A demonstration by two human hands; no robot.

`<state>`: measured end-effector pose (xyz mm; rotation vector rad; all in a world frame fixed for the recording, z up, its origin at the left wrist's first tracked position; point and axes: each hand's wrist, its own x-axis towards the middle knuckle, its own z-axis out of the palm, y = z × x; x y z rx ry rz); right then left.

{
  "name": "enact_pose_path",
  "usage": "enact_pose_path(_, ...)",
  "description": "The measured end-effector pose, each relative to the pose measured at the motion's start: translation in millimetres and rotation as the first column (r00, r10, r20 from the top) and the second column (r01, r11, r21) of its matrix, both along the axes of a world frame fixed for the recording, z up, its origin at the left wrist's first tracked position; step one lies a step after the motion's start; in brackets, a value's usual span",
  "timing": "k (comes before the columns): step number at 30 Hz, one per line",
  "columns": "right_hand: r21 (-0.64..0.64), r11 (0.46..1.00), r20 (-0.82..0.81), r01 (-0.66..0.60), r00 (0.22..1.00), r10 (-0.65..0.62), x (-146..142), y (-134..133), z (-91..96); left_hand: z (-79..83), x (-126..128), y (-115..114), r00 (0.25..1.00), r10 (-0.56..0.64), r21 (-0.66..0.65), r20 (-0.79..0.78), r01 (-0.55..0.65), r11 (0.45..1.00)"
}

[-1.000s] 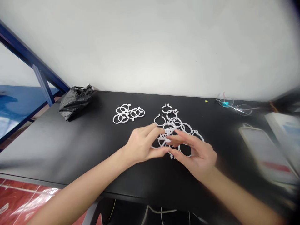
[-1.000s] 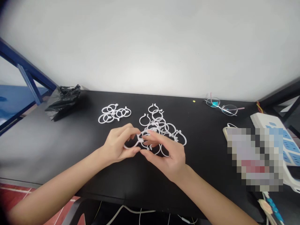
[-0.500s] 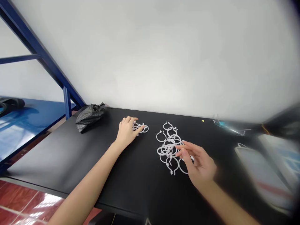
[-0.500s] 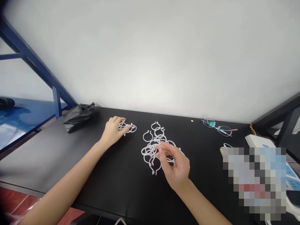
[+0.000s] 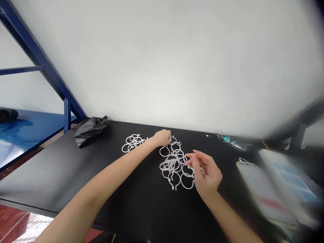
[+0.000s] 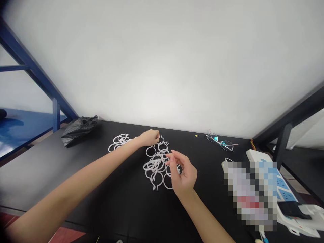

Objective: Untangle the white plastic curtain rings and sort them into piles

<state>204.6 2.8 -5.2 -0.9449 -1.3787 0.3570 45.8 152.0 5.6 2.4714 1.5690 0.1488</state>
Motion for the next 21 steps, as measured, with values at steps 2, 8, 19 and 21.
enact_pose_path(2, -0.009, 1.000, 0.003, -0.005, 1.000, 0.005, 0.4, -0.4, 0.3, 5.4, 0.0, -1.3, 1.000, 0.007, 0.029, 0.008, -0.007, 1.000)
enact_pose_path(8, 0.013, 1.000, 0.012, -0.001, 1.000, 0.000, 0.0, -1.7, 1.6, 40.3, -19.7, -30.6, 0.990, -0.004, 0.213, 0.139, -0.026, 0.977)
enact_pose_path(19, -0.102, 0.947, 0.240, -0.305, 0.916, 0.321, -17.2, -7.7, 8.4, 2.7, -50.7, -107.2, 0.443, 0.071, -0.231, 0.894, 0.320, 0.919)
enact_pose_path(21, -0.136, 0.940, 0.209, -0.313, 0.918, 0.336, -16.9, -7.8, 6.1, 1.4, -52.8, -105.9, 0.381, 0.164, -0.312, 0.910, 0.366, 0.877)
